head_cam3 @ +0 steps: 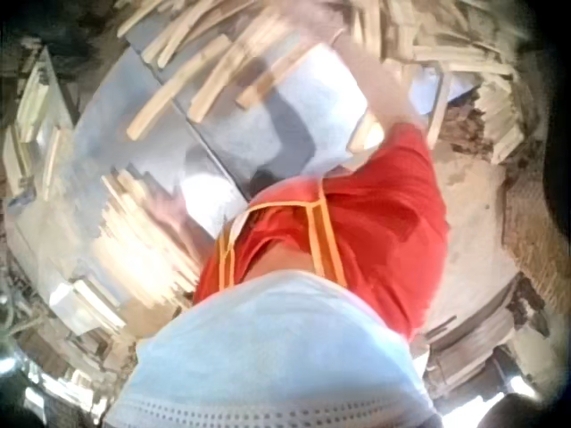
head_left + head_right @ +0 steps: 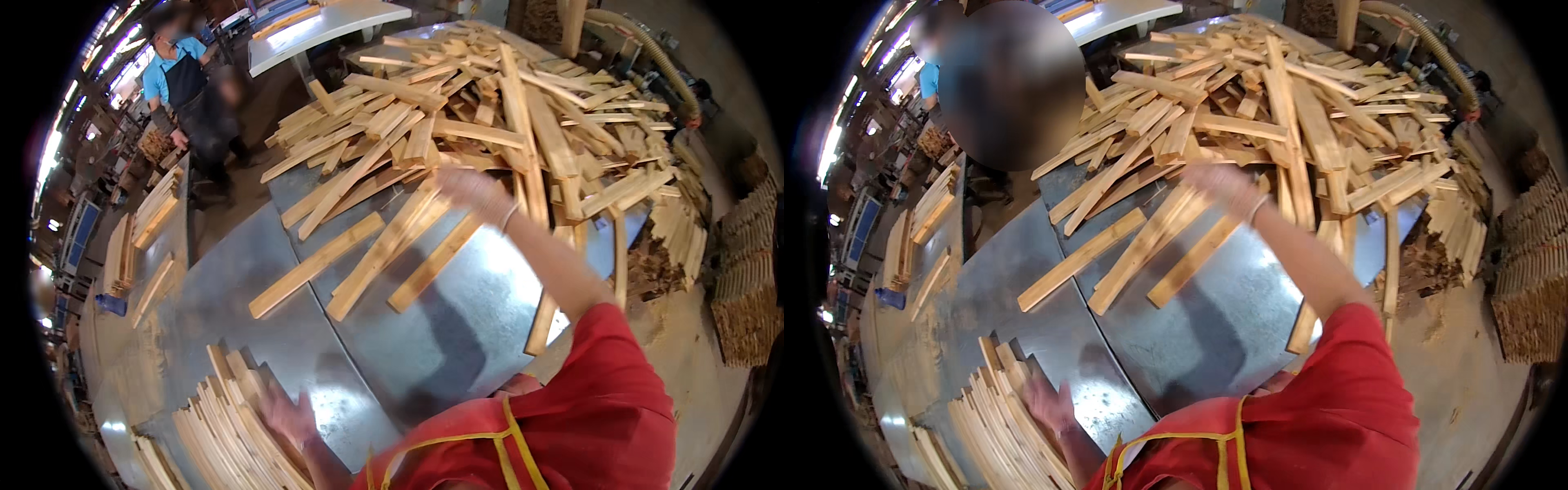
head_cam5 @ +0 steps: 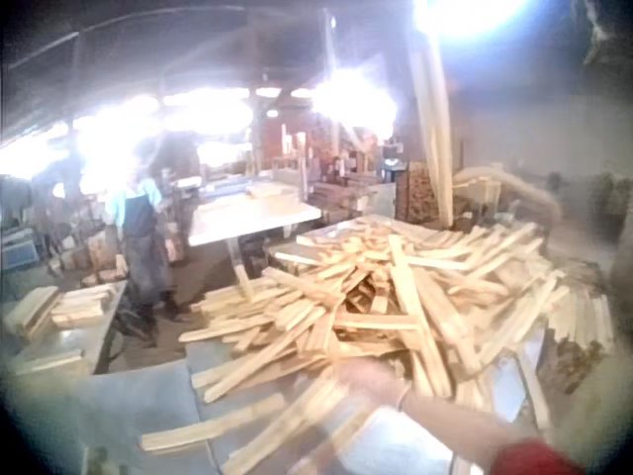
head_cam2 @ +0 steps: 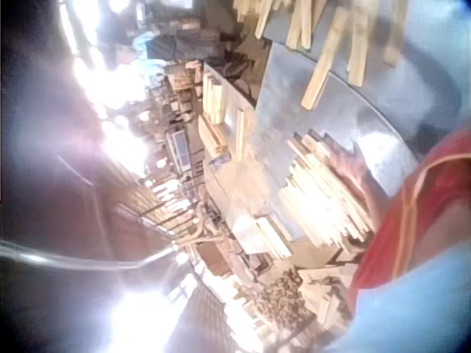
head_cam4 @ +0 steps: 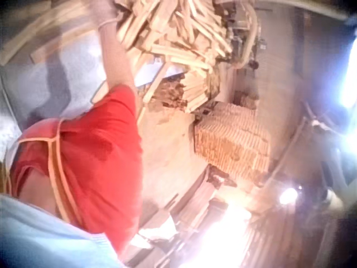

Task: The person picks up wooden planks from a large pile on a metal table and arranges them into a neat stack. The person handles the planks by hand, moving them from a disorganized pile to an organized stack on the left side of the table.

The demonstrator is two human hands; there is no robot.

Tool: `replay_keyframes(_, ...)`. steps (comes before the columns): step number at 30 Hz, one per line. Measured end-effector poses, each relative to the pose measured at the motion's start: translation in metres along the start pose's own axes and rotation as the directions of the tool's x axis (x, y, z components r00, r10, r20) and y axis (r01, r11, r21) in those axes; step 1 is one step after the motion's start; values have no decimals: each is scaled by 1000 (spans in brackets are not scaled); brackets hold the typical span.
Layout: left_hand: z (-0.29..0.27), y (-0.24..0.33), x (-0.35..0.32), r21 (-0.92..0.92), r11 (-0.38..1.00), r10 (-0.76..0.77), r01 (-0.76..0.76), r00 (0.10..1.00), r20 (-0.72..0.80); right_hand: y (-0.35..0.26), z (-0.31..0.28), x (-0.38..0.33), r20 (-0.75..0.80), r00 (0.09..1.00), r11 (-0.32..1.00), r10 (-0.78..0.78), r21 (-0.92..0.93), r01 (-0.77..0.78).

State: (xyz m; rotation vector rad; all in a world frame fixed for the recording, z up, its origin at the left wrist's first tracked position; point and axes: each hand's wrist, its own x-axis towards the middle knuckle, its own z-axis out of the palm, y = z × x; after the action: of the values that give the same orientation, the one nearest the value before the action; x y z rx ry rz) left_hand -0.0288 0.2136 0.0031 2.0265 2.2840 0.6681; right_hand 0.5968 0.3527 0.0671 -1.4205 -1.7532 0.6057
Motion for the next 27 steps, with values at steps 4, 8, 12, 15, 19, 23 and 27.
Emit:
replay_keyframes(4,53,160,145,-94,929,360,-357,933,18,17,-93,102,-184,804,774,565,457,-439)
replay_keyframes(8,110,368,270,-451,872,342,-190,896,283,147,-146,166,-223,755,781,616,48,-623)
replay_keyframes(12,165,472,367,-365,906,347,-214,869,352,188,-129,221,-103,746,691,658,475,-544)
replay_keyframes(15,224,478,427,-555,829,399,-64,762,510,168,-121,245,104,730,514,675,644,-567)
replay_keyframes(19,247,538,385,-585,161,339,795,512,789,180,-114,237,52,728,607,684,513,-607)
replay_keyframes(23,216,523,322,-615,309,445,726,461,768,142,-101,184,270,887,343,374,849,-403)
replay_keyframes(27,155,456,231,-674,351,516,650,466,719,55,-54,76,290,824,173,487,893,-416)
